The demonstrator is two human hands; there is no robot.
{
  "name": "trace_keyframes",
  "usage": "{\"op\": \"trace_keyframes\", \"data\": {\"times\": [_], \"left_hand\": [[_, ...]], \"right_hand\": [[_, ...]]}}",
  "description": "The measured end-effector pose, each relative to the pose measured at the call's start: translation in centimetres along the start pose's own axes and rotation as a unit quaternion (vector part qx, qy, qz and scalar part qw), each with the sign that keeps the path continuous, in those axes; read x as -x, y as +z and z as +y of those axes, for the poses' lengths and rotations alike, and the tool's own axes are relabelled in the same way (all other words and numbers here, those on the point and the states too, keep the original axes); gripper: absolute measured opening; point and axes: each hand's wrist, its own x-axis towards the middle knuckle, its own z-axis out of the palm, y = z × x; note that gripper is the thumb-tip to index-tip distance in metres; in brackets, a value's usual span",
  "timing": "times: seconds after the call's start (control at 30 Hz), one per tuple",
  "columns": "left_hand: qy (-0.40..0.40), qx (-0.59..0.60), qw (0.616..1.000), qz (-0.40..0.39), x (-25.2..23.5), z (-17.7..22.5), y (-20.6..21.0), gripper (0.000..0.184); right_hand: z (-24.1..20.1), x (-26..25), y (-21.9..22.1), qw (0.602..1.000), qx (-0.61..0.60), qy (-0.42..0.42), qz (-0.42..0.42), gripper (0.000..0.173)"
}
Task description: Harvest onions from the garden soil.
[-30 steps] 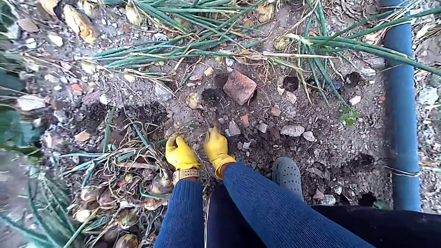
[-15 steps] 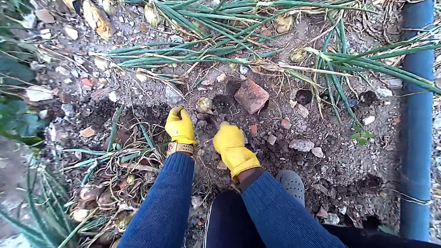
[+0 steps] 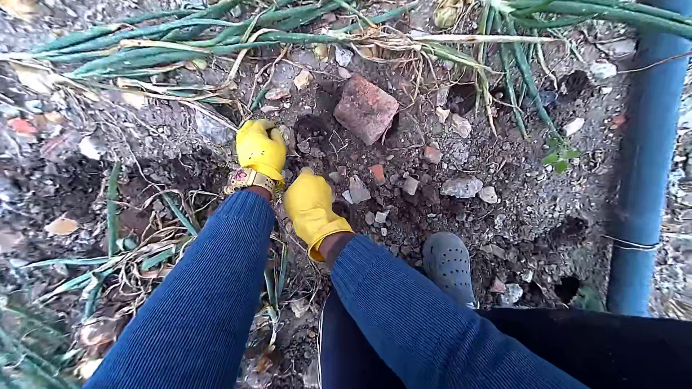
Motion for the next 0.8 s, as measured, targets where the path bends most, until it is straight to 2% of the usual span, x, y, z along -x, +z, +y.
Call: {"op": "trace_keyframes", "data": {"times": [0.07,0.13,0.23,0.37,0.43,0.53,0.63,0.7,0.73,0.8], "left_hand": [[0.016,-0.012,1.0,0.006,-1.3,0.8,-0.1,0.036],[0.008,-0.031,0.999,-0.006,-1.3,0.8,-0.2,0.036],[0.02,-0.059,0.998,-0.025,-1.5,1.9,-1.3,0.034],[0.075,-0.096,0.992,-0.027,-0.6,2.3,-0.5,0.036],[0.086,-0.083,0.993,-0.023,-0.5,2.7,0.3,0.042],[0.054,-0.1,0.993,-0.044,0.0,4.0,0.5,0.063],[0.019,-0.107,0.991,-0.085,0.8,6.4,0.5,0.072],[0.0,-0.09,0.994,-0.066,0.0,5.9,0.7,0.075],[-0.009,-0.083,0.994,-0.066,-0.6,5.6,0.3,0.075],[-0.018,-0.077,0.994,-0.076,-1.1,5.5,0.5,0.073]], "right_hand": [[0.2,-0.4,0.2,1.0,0.015,-0.02,0.018,0.034],[1.5,0.2,2.4,0.997,0.03,-0.063,0.044,0.036],[3.4,-0.1,5.8,0.982,0.029,-0.148,0.118,0.026],[6.2,-0.8,7.5,0.973,0.051,-0.2,0.101,0.033],[7.1,-1.4,7.8,0.967,0.058,-0.224,0.107,0.033],[7.5,-1.9,8.7,0.96,0.058,-0.238,0.138,0.032],[8.0,-1.3,7.6,0.962,0.069,-0.235,0.118,0.034],[5.7,0.5,3.7,0.976,0.089,-0.2,0.004,0.039],[4.8,1.0,2.5,0.979,0.084,-0.183,-0.024,0.04],[6.7,0.7,3.2,0.978,0.064,-0.191,0.047,0.034]]}}
